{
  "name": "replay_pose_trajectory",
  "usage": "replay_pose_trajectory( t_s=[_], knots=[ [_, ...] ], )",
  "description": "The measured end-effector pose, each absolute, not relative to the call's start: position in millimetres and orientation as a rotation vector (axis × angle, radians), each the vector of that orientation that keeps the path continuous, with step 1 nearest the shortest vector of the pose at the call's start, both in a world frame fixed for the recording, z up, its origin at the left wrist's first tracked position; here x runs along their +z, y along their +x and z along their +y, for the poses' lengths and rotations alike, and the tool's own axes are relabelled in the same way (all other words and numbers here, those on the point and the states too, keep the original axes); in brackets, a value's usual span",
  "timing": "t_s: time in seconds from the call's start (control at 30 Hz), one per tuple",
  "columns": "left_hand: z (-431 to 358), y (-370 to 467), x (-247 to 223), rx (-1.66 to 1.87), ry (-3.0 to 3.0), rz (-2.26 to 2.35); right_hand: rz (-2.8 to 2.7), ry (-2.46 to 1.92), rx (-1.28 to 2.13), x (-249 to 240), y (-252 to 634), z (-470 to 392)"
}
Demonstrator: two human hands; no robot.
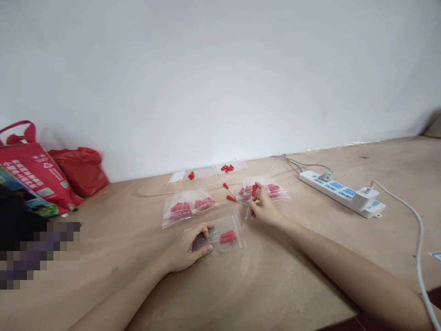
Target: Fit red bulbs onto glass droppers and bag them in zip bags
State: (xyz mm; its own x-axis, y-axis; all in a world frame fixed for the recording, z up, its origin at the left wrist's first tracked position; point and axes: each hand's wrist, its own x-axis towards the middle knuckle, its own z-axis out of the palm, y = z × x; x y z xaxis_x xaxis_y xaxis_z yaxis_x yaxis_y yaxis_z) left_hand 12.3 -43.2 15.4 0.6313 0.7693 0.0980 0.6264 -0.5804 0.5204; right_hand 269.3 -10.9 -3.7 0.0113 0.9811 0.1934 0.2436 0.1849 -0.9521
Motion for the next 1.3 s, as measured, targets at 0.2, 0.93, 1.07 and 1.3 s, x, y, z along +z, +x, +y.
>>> replay_pose_trajectory(
  t_s=[0.2,0.93,1.07,1.3],
  knots=[
    [-43,12,15,0.451,2.417,1.081,-1.333,-1.187,1.002,-12,259,-8],
    [-42,12,13,0.465,2.418,1.085,-1.071,-1.193,0.877,-6,271,-9],
    [-42,12,13,0.468,2.428,1.097,-1.047,-1.174,0.911,-8,268,-8],
    [-42,12,14,0.461,2.437,1.094,-0.916,-1.153,1.053,-10,257,-11]
  ],
)
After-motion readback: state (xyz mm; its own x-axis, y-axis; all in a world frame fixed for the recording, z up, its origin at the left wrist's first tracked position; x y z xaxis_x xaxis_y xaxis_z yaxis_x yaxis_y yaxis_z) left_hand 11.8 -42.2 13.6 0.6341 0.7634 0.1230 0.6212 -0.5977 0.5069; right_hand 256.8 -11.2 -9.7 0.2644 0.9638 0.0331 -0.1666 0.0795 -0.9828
